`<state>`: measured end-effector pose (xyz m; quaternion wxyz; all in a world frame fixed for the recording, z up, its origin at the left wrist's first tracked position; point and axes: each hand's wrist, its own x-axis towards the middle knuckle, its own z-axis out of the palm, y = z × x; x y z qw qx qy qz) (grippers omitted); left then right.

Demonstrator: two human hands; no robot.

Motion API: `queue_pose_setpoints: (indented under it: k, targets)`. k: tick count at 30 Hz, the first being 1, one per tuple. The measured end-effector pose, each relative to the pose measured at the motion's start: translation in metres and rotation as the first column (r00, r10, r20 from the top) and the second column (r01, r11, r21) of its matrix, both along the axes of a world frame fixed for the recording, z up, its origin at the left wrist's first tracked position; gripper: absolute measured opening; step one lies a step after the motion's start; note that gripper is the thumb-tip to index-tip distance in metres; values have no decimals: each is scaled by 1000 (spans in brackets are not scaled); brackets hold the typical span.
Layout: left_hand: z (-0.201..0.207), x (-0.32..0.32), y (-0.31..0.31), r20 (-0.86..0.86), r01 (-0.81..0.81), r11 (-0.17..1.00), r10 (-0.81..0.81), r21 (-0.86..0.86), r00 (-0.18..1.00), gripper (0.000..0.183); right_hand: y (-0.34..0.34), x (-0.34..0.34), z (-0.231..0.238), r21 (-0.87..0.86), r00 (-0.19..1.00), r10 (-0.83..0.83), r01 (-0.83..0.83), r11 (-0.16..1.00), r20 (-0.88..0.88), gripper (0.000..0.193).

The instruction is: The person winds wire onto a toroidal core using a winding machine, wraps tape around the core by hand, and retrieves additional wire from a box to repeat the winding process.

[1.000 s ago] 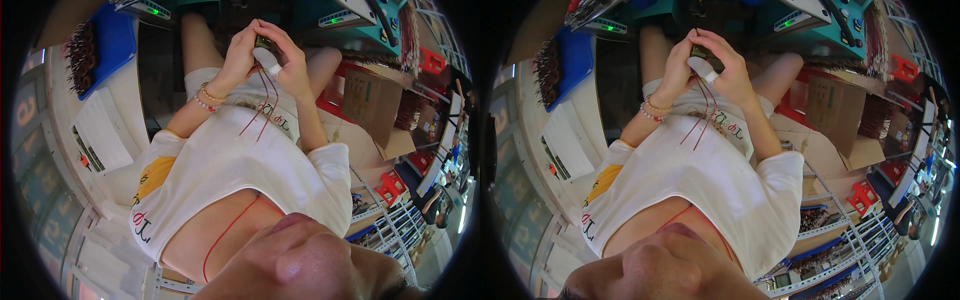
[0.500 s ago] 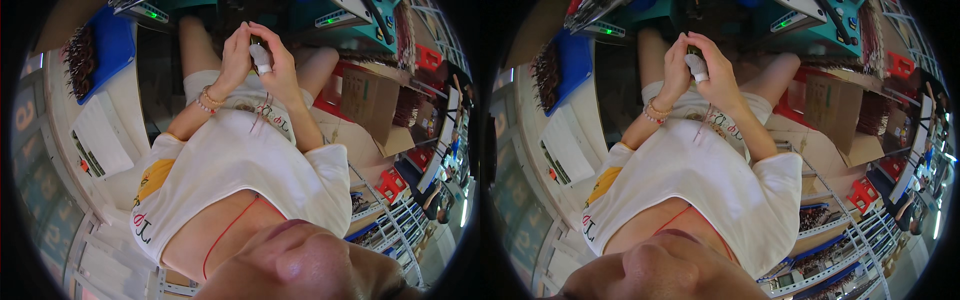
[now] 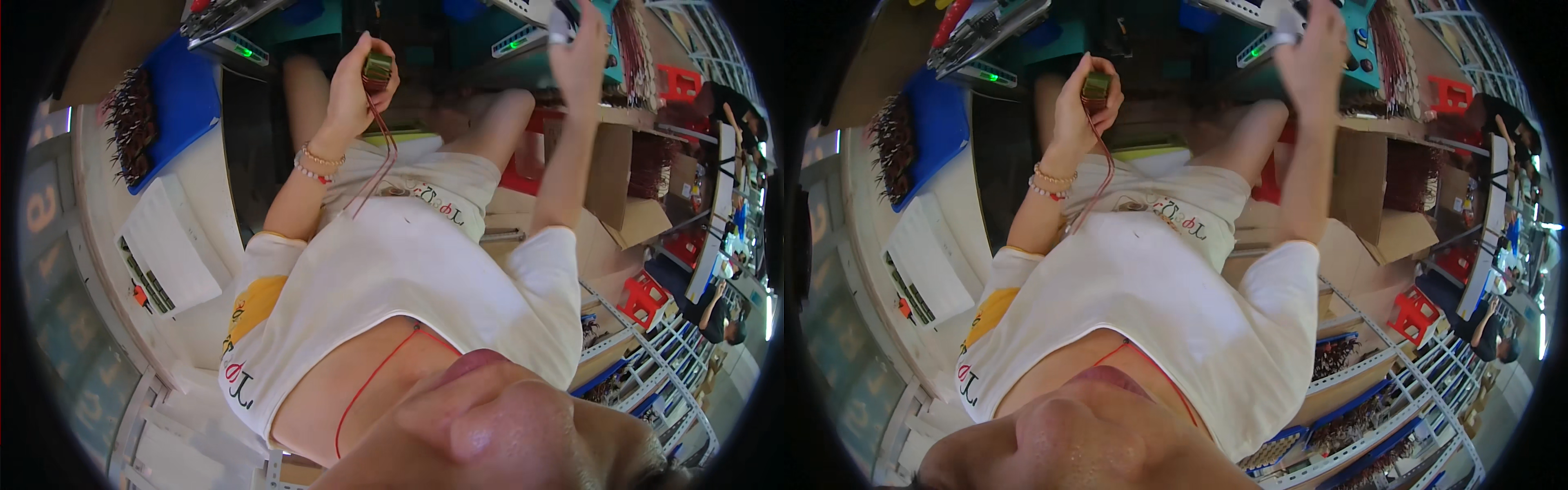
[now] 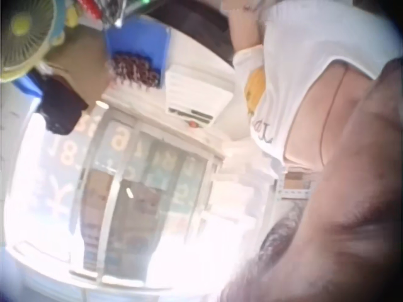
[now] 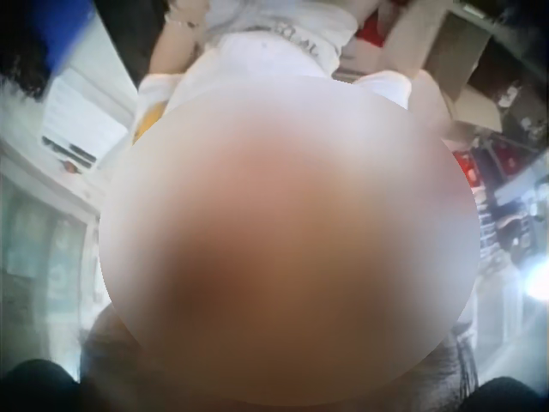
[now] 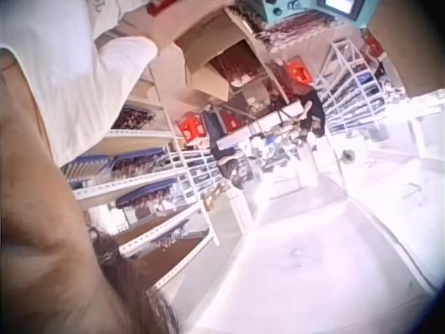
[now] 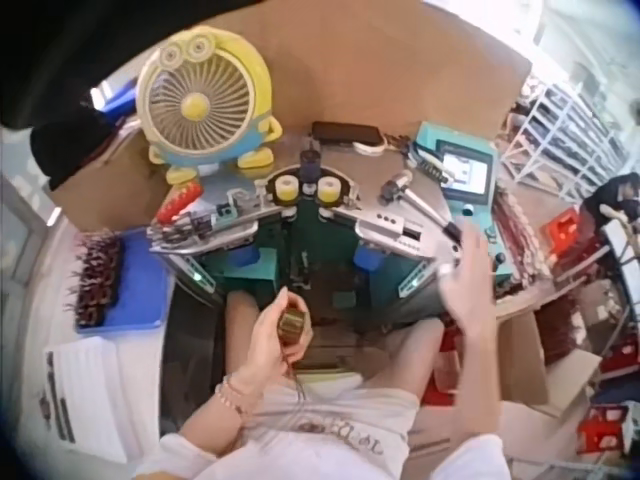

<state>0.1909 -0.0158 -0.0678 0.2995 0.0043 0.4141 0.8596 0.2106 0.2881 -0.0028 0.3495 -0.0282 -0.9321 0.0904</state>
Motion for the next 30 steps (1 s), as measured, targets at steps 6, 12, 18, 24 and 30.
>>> queue_pose_setpoints:
  k: [6,12,18,24,30]
  targets:
    - [-3,-40,-6,-43,-48,984,56,169,998,45,57,3,0,175,914,-174,115,978,367,32]
    - [1,-52,-9,-178,-111,986,132,127,975,50,-60,75,-17,-531,825,465,-250,809,320,19]
    - [11,-57,-16,-281,-143,988,155,62,947,55,-80,95,-12,-755,762,646,-404,516,34,19]
    - [5,-59,-8,-218,-204,977,186,-62,958,60,-100,81,-23,-649,734,504,-114,752,455,13]
    - [9,-53,-22,-206,-262,956,233,-130,951,61,-68,62,7,-500,878,286,-63,864,384,17]
